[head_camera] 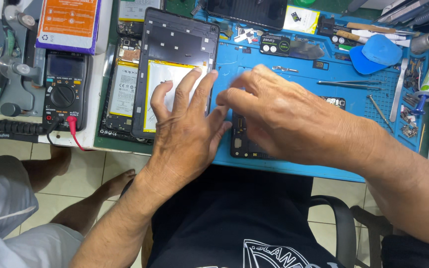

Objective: The person removes a battery from a tablet using a screwdriver and tweezers. They then place a new battery into the tablet and secure it with screws.

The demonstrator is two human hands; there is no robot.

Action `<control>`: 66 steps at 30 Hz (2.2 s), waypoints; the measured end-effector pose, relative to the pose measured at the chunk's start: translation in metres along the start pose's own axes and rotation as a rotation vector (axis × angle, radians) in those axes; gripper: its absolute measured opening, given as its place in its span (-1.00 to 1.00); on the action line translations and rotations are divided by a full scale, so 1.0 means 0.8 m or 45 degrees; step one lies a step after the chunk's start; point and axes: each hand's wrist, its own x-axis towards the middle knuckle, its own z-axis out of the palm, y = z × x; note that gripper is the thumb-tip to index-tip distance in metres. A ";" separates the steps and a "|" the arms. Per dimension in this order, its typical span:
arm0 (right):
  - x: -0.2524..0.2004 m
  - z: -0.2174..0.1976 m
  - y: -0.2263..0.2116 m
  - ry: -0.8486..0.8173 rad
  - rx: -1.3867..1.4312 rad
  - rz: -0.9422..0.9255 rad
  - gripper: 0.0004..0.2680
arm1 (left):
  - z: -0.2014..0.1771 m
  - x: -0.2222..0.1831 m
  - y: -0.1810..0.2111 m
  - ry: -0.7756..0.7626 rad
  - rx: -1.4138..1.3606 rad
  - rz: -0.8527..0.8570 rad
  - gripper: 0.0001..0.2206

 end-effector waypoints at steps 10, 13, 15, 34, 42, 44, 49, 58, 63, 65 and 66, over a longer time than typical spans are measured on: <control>-0.007 -0.009 0.002 0.095 0.218 0.012 -0.87 | -0.001 -0.012 0.005 0.072 -0.097 -0.033 -0.77; -0.009 -0.007 0.005 0.196 0.276 0.019 -0.92 | 0.003 -0.008 0.011 0.123 -0.139 -0.044 -0.81; -0.011 -0.007 0.003 0.243 0.287 0.032 -0.92 | 0.008 -0.007 0.013 0.139 -0.152 -0.047 -0.84; -0.048 0.013 0.009 0.396 0.422 0.474 -0.89 | 0.023 0.000 0.027 0.151 -0.145 -0.083 -0.78; -0.050 0.023 -0.002 0.568 1.008 0.723 -0.56 | 0.027 0.005 0.035 0.252 -0.124 -0.043 -0.84; -0.049 0.024 -0.005 0.621 0.877 0.648 -0.46 | 0.028 0.006 0.036 0.239 -0.080 -0.045 -0.85; -0.051 0.027 -0.003 0.636 0.890 0.620 -0.45 | 0.027 0.005 0.035 0.174 -0.029 -0.060 -0.87; -0.056 0.047 0.007 0.675 1.030 0.653 -0.58 | 0.023 0.002 0.030 0.108 0.120 -0.046 -0.94; -0.056 0.052 0.010 0.667 1.010 0.563 -0.65 | 0.024 -0.002 0.024 0.079 0.264 -0.029 -0.91; -0.054 0.053 0.010 0.648 0.999 0.525 -0.64 | 0.023 -0.005 0.024 0.116 0.156 -0.092 -0.83; -0.054 0.053 0.010 0.661 0.991 0.532 -0.64 | 0.025 -0.006 0.024 0.121 0.150 -0.078 -0.83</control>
